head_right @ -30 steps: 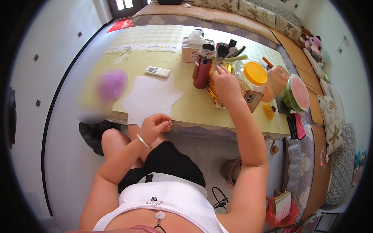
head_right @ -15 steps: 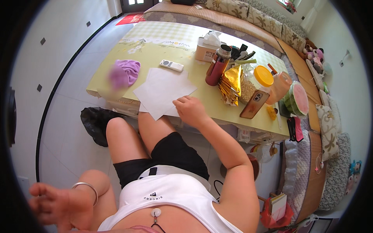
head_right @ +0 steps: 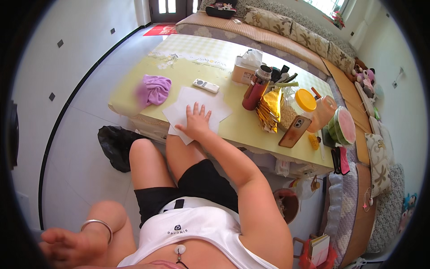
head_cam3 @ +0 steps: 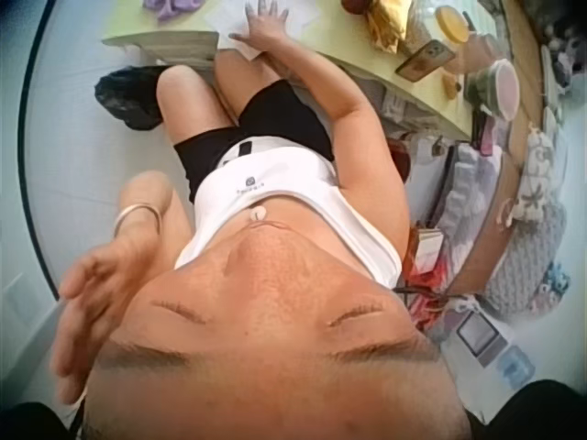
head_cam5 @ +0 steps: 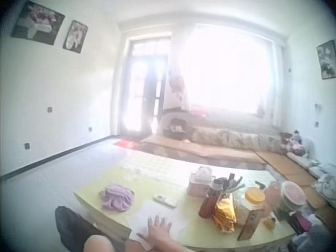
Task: The person sits on the floor and folds multiple sheets of white paper with gold foil interiors into triangular shapes. They repeatedly pick up a sheet, fold it in half, fold the corners to the center crease, and then fold the bottom point up to form a triangle. The finished folded papers are stacked on the table.
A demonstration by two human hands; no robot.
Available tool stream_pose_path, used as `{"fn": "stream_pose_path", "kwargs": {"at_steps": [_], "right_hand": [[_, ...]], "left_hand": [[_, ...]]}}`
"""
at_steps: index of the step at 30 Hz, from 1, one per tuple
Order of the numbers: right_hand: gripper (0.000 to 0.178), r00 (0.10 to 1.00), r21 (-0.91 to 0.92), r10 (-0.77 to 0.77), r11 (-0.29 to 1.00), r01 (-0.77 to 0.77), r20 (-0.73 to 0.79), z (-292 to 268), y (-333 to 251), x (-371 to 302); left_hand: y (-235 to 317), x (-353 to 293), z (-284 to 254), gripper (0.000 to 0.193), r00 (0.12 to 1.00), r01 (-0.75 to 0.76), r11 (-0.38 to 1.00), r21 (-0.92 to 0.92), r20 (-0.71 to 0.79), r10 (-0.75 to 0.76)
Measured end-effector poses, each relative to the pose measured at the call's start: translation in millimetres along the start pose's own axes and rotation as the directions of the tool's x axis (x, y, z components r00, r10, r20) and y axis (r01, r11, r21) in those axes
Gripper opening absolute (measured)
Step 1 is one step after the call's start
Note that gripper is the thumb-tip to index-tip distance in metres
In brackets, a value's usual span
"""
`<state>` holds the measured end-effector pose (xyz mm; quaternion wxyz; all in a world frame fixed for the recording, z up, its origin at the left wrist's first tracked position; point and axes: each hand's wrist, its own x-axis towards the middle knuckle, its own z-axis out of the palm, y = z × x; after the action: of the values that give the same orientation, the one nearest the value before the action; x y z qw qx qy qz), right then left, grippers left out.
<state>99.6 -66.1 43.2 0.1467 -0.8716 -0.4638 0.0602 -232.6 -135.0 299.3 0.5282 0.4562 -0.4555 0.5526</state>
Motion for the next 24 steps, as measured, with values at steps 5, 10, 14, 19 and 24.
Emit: {"fn": "stream_pose_path", "kwargs": {"at_steps": [5,10,14,19,24], "right_hand": [[0.106,0.980,-0.045,-0.137,0.988,0.145,0.144,4.7,-18.4,-2.4],[0.096,0.950,-0.017,-0.269,0.961,0.275,0.157,16.4,23.2,-6.9],[0.085,0.853,0.049,-0.481,0.875,0.482,0.204,-5.4,38.6,-5.6],[0.070,0.780,0.186,-0.592,0.805,0.563,0.203,-17.3,65.5,8.2],[0.060,0.868,0.409,-0.492,0.807,0.427,0.066,-10.7,111.2,46.1]], "left_hand": [[3.2,-38.7,-53.2,0.022,0.940,-0.200,0.966,0.161,-0.248,0.236],[-98.3,-106.8,-167.6,0.033,0.626,0.777,0.307,0.550,-0.619,-0.475],[-161.5,-207.3,-245.8,0.042,0.582,0.533,-0.139,0.835,-0.481,-0.655],[-208.7,-247.6,-249.6,0.052,0.429,0.165,-0.091,0.982,-0.154,-0.890],[-216.6,-265.4,-241.8,0.056,0.407,0.162,-0.079,0.984,-0.139,-0.903]]}}
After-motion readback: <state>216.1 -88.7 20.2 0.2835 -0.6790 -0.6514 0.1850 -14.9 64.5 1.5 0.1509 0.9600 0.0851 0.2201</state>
